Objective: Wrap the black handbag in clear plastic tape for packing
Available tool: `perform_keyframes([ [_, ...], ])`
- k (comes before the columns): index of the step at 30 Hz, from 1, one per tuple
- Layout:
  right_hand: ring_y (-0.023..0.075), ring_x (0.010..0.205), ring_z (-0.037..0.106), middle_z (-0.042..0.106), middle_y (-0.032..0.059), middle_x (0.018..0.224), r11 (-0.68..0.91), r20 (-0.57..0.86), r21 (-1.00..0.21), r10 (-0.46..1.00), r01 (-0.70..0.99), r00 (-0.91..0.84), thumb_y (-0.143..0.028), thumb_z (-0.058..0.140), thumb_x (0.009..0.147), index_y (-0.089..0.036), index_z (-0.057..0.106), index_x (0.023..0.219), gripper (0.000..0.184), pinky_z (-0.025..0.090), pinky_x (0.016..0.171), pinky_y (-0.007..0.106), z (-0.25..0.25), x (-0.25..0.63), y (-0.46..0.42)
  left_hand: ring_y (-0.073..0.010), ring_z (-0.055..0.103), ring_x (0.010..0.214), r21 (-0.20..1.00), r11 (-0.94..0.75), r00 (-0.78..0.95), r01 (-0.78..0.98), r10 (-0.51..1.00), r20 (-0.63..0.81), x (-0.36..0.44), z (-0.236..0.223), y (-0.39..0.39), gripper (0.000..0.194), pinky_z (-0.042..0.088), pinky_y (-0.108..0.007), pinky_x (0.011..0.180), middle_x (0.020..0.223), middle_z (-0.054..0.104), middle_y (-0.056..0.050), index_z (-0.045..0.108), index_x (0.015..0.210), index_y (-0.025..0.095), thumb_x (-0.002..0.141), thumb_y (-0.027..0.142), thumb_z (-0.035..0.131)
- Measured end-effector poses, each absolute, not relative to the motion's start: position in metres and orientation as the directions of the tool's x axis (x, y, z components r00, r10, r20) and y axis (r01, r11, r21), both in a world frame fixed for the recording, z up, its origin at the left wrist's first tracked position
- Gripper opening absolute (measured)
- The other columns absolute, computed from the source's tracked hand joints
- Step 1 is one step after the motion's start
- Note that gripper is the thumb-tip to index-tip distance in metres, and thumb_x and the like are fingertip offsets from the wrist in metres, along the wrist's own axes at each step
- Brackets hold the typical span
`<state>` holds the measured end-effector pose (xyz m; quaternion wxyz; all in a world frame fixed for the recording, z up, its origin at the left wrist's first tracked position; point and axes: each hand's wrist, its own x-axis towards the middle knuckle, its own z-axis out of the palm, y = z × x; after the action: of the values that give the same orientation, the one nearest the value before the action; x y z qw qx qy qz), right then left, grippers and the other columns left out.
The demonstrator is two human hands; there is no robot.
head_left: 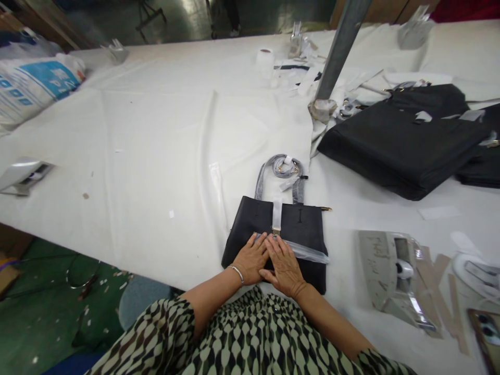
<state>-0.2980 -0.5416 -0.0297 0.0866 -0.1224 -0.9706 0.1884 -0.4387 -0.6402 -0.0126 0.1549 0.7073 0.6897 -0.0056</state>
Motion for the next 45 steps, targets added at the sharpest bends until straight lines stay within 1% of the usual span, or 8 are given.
perform_keyframes([
  [11, 0.0329, 0.141, 0.012, 0.020, 0.0080, 0.155, 0.810, 0.077, -0.544, 0.310, 0.220, -0.948, -0.057, 0.050, 0.083, -0.016, 0.019, 0.148, 0.083, 0.018, 0.113, 0.053, -0.023, -0.305, -0.541, -0.0308, 0.015, 0.142, 0.172, -0.037, 0.088, 0.984, 0.951, -0.298, -0.447, -0.008, -0.638, 0.080, 0.008, -0.048, 0.116, 0.152, 0.023, -0.016, 0.014, 0.147, 0.011, 0.084, 0.050, 0.045],
  [16, 0.0235, 0.131, 0.038, 0.044, 0.0076, 0.143, 0.679, 0.149, -0.717, 0.371, 0.158, -0.917, -0.032, 0.044, 0.091, -0.019, 0.038, 0.139, 0.050, 0.033, 0.109, 0.044, -0.006, -0.289, -0.523, -0.0301, 0.014, 0.142, 0.135, -0.010, 0.047, 0.991, 0.960, -0.276, -0.443, -0.005, -0.636, 0.086, 0.011, -0.047, 0.116, 0.154, 0.021, -0.013, 0.014, 0.147, 0.013, 0.082, 0.060, 0.045],
  [19, 0.0187, 0.109, 0.055, 0.063, 0.0072, 0.117, 0.583, 0.251, -0.773, 0.641, 0.248, -0.725, -0.020, 0.041, 0.092, -0.020, 0.056, 0.120, 0.031, 0.045, 0.096, 0.038, -0.007, -0.251, -0.500, -0.0312, 0.015, 0.142, 0.111, -0.004, 0.032, 0.994, 0.967, -0.251, -0.441, -0.007, -0.634, 0.090, 0.013, -0.048, 0.115, 0.154, 0.020, -0.013, 0.010, 0.148, 0.014, 0.081, 0.063, 0.047],
  [23, 0.0189, 0.089, 0.060, 0.065, 0.0073, 0.094, 0.473, 0.258, -0.746, 0.854, 0.468, -0.451, -0.019, 0.047, 0.090, -0.019, 0.062, 0.102, 0.019, 0.052, 0.077, 0.035, -0.016, -0.192, -0.469, -0.0330, 0.015, 0.142, 0.108, -0.006, 0.030, 0.994, 0.975, -0.218, -0.441, -0.011, -0.634, 0.090, 0.016, -0.050, 0.115, 0.154, 0.019, -0.014, 0.012, 0.148, 0.017, 0.080, 0.061, 0.052],
  [32, 0.0283, 0.108, 0.054, 0.056, 0.0151, 0.123, 0.640, 0.107, -0.479, 0.722, 0.601, -0.684, -0.026, 0.059, 0.082, -0.015, 0.050, 0.128, 0.048, 0.050, 0.090, 0.043, -0.015, -0.200, -0.480, -0.0354, 0.012, 0.142, 0.267, 0.083, -0.067, 0.960, 0.995, -0.068, -0.442, -0.017, -0.640, 0.103, 0.030, -0.053, 0.111, 0.151, 0.018, -0.024, 0.005, 0.146, 0.008, 0.075, 0.049, 0.066],
  [37, 0.0269, 0.107, 0.057, 0.060, 0.0150, 0.120, 0.603, 0.146, -0.537, 0.755, 0.590, -0.639, -0.028, 0.052, 0.087, -0.015, 0.056, 0.121, 0.036, 0.049, 0.092, 0.043, -0.026, -0.198, -0.482, -0.0383, 0.013, 0.141, 0.190, 0.058, -0.070, 0.980, 0.996, 0.057, -0.437, -0.027, -0.646, 0.100, 0.029, -0.057, 0.110, 0.146, 0.028, -0.023, 0.011, 0.146, 0.012, 0.073, 0.050, 0.069],
  [42, 0.0207, 0.085, 0.065, 0.068, 0.0068, 0.093, 0.054, -0.066, -0.918, 0.956, 0.392, -0.286, -0.033, 0.050, 0.087, -0.019, 0.063, 0.097, 0.022, 0.054, 0.083, 0.040, -0.038, -0.188, -0.467, -0.0410, 0.013, 0.140, 0.120, 0.124, -0.130, 0.985, 0.991, 0.041, -0.435, -0.024, -0.642, 0.110, 0.022, -0.060, 0.112, 0.149, 0.024, -0.023, 0.011, 0.147, 0.014, 0.066, 0.055, 0.073],
  [45, 0.0166, 0.065, 0.063, 0.067, 0.0019, 0.078, -0.443, -0.443, -0.897, 0.897, 0.001, 0.018, -0.043, 0.059, 0.079, -0.018, 0.058, 0.092, 0.028, 0.056, 0.066, 0.036, -0.039, -0.189, -0.463, -0.0395, 0.014, 0.141, 0.118, 0.090, -0.079, 0.989, 0.992, -0.093, -0.437, -0.015, -0.630, 0.109, 0.018, -0.060, 0.113, 0.151, 0.026, -0.016, 0.014, 0.147, 0.022, 0.063, 0.060, 0.072],
])
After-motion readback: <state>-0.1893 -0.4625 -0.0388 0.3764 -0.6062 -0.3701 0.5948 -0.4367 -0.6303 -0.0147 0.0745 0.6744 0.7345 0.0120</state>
